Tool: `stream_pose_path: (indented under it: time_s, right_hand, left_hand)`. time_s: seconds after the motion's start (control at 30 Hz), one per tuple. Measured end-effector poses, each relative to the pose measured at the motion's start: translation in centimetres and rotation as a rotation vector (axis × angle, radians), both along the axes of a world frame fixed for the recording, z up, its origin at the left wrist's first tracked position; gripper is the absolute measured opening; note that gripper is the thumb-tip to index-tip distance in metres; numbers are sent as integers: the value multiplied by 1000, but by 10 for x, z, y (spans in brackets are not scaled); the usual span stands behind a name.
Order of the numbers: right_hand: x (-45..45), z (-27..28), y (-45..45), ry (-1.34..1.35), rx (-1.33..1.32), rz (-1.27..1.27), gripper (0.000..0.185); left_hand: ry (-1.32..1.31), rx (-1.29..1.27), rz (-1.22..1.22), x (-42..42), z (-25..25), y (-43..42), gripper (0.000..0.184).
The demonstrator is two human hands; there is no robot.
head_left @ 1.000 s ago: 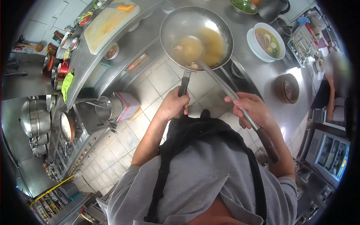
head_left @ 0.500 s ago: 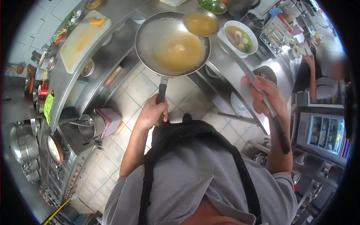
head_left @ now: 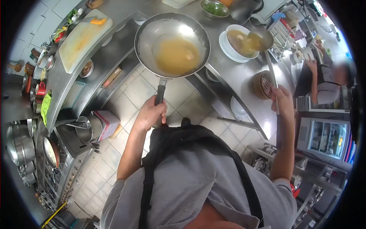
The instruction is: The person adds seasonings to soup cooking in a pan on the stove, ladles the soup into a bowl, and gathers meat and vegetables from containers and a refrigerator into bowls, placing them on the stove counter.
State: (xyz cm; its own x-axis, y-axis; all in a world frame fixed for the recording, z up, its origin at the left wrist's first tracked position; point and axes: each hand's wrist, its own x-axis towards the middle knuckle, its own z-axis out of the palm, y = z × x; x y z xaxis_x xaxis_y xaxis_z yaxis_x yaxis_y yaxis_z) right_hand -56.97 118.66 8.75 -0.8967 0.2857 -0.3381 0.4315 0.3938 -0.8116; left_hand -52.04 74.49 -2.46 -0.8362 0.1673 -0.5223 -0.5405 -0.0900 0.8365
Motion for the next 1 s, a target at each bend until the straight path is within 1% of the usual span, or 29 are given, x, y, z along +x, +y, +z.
stream_pose_path:
  time_s: [0.07,0.13,0.17,0.23,0.27,0.33,0.37,0.43,0.47,0.5,0.57,0.6,0.67,0.7,0.77,0.8,0.87,0.9,0.97,1.0]
  right_hand:
    - [2,-5,1,35,43,-2,30]
    - [5,-6,0,1,296,37,30]
    - [7,-8,-1,1,295,35,30]
    - [14,-12,-9,259,844,188,29]
    - [18,-9,-17,261,840,194,29]
    - [29,2,-46,315,692,160,30]
    - [33,3,-59,313,683,165,30]
    - [40,3,-83,265,555,232,31]
    - [41,-2,-90,345,581,330,31]
    - [41,-9,-98,346,579,331,31]
    - [39,-23,-111,317,568,484,31]
    - [38,-32,-112,320,566,490,31]
    - [36,-46,-116,244,491,616,30]
    - [34,-41,-119,246,487,623,30]
    - [32,-23,-126,-309,-133,513,31]
    - [33,-19,-127,-311,-135,519,31]
    - [32,-16,-127,-420,-475,399,33]
    - [31,-17,-125,-419,-477,402,33]
    - [28,-20,-119,-460,-690,421,35]
    - [29,-18,-119,-459,-689,417,35]
  left_hand:
    - [5,5,1,1,1,0,14]
    - [10,9,-1,1,1,0,14]
    - [14,9,-7,1,1,0,14]
    - [17,6,-7,1,1,-1,14]
    - [19,-4,-11,0,0,-1,14]
    - [10,-25,-4,2,1,-2,14]
    - [16,-39,-3,1,1,-1,14]
    - [22,-54,-6,1,2,0,14]
    - [28,-78,-2,1,2,1,14]
    - [35,-101,4,2,2,1,14]
    - [44,-119,5,3,-1,0,15]
    - [57,-136,6,3,-1,-2,15]
    - [61,-142,9,3,1,-2,15]
    - [66,-146,5,3,2,-2,15]
    - [66,-154,5,2,-4,-3,15]
    - [71,-159,-2,3,-5,-3,15]
    - [59,-151,-2,3,-5,-1,15]
    - [48,-139,-9,3,-4,-1,15]
    - [51,-126,-8,4,-5,-2,15]
    - [54,-109,-11,4,-6,-1,15]
